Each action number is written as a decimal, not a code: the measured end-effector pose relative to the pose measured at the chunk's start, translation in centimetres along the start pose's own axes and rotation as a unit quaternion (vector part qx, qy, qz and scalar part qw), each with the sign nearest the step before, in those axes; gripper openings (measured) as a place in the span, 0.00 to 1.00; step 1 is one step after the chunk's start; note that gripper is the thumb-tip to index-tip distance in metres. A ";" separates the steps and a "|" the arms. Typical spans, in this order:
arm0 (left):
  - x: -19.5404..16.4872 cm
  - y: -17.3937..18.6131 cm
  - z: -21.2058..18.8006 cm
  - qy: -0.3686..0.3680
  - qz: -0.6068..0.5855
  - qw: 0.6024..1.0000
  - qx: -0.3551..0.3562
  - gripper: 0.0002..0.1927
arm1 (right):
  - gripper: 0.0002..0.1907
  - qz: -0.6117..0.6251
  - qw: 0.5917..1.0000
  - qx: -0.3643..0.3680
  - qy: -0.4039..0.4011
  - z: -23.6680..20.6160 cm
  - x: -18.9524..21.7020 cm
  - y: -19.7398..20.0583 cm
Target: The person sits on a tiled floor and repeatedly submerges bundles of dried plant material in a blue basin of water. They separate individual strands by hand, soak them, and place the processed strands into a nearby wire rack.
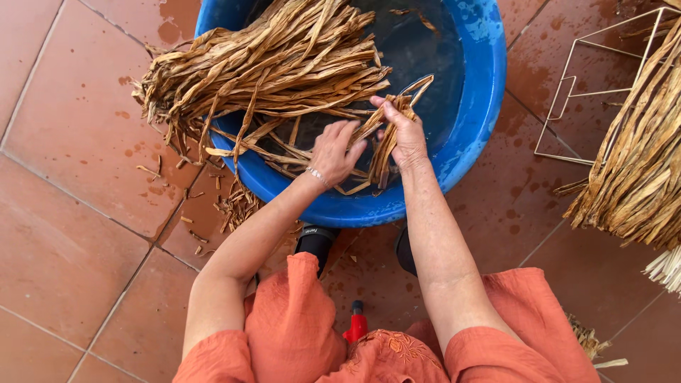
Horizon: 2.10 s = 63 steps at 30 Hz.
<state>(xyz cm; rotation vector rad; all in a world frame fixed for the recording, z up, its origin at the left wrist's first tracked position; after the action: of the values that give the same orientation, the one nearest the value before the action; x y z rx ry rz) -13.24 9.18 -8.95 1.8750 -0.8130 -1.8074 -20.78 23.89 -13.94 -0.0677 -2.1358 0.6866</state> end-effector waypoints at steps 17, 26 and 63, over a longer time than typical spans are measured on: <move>0.1 -4.0 4.1 0.083 -0.090 0.984 0.129 0.15 | 0.10 0.125 0.976 -0.159 0.077 0.8 -1.6 2.0; -4.2 -2.3 0.7 -0.014 -0.062 0.990 0.128 0.12 | 0.13 0.176 0.959 -0.209 0.079 3.3 4.4 10.2; 8.0 -6.7 -4.4 0.083 0.350 0.848 0.390 0.24 | 0.07 -0.572 0.797 -0.091 0.169 2.4 3.9 1.7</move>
<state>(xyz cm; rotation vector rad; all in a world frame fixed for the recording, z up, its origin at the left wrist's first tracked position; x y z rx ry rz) -8.12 8.50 -19.05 1.7178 -2.0494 -0.8790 -25.31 25.35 -13.02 0.8715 -1.4812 -0.2526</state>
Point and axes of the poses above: each hand's wrist, its own z-axis towards the middle knuckle, its own y-axis out of the back of the hand, x = y × z, the point moved 10 cm from there along z, towards the middle knuckle, and after that the axes turned 13 degrees about x, right-handed, at the moved point
